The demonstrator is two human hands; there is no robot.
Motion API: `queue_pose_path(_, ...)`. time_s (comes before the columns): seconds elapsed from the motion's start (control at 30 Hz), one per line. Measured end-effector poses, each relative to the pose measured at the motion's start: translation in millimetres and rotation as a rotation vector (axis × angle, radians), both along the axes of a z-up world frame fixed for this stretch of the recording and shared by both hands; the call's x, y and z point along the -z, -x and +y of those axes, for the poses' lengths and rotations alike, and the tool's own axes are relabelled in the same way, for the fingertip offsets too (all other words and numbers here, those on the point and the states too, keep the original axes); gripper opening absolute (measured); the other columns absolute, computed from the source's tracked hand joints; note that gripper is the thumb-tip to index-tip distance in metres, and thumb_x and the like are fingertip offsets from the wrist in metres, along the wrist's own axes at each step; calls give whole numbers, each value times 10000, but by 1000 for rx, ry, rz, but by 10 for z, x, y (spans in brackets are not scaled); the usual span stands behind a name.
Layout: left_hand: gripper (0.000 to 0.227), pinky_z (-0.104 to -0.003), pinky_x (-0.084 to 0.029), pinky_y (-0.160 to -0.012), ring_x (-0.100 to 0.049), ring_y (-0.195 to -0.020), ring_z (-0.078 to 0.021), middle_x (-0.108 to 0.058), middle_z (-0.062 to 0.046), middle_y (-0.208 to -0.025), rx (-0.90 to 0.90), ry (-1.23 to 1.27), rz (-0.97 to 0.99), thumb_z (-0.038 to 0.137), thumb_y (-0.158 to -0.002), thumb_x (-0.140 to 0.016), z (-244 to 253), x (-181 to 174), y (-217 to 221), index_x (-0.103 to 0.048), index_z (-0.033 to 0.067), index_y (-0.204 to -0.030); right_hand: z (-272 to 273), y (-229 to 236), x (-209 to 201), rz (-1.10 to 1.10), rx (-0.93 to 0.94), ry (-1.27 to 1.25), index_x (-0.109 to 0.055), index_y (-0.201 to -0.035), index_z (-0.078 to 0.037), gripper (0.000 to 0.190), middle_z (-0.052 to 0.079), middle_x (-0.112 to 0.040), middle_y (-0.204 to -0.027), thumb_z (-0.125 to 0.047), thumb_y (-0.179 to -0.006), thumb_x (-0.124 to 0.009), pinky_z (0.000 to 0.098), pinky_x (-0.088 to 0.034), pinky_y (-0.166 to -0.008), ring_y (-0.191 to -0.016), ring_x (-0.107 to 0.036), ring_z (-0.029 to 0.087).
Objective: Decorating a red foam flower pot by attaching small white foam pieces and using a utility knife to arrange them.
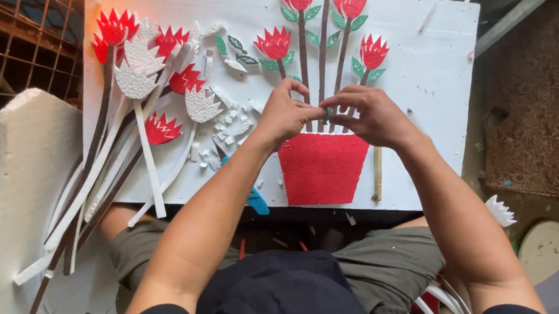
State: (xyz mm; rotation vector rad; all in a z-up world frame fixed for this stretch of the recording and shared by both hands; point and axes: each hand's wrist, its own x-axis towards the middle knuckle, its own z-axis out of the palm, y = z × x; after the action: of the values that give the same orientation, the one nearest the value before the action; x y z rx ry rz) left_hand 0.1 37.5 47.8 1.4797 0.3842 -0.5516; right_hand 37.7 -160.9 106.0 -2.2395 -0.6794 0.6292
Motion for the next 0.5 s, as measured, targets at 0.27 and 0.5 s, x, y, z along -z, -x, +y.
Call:
queue_pose_path(0.27, 285, -458, -571, -809, -669, -1010, -342, -623, -139, -1055, -52, -549, -231, 316, -906, -767, -84, 126, 126, -665, 99, -1061, -79, -420, 654, -235, -7, 80, -762, -1198, -128, 284, 87, -735, -982, -60, -923, -764, 398, -544, -793, -900, -680, 273)
queue_pose_path(0.5, 335, -421, -518, -801, -513, -1026, -271, -364, -14, -1024, -34, -1069, -370, 413, -843, -822, -359, 437, 105, -696, 126, -961, 121, -619, 931, -302, -1, 210, -772, -1177, -148, 278, 87, -724, -997, -74, -911, -790, 400, -551, -815, -907, -678, 277)
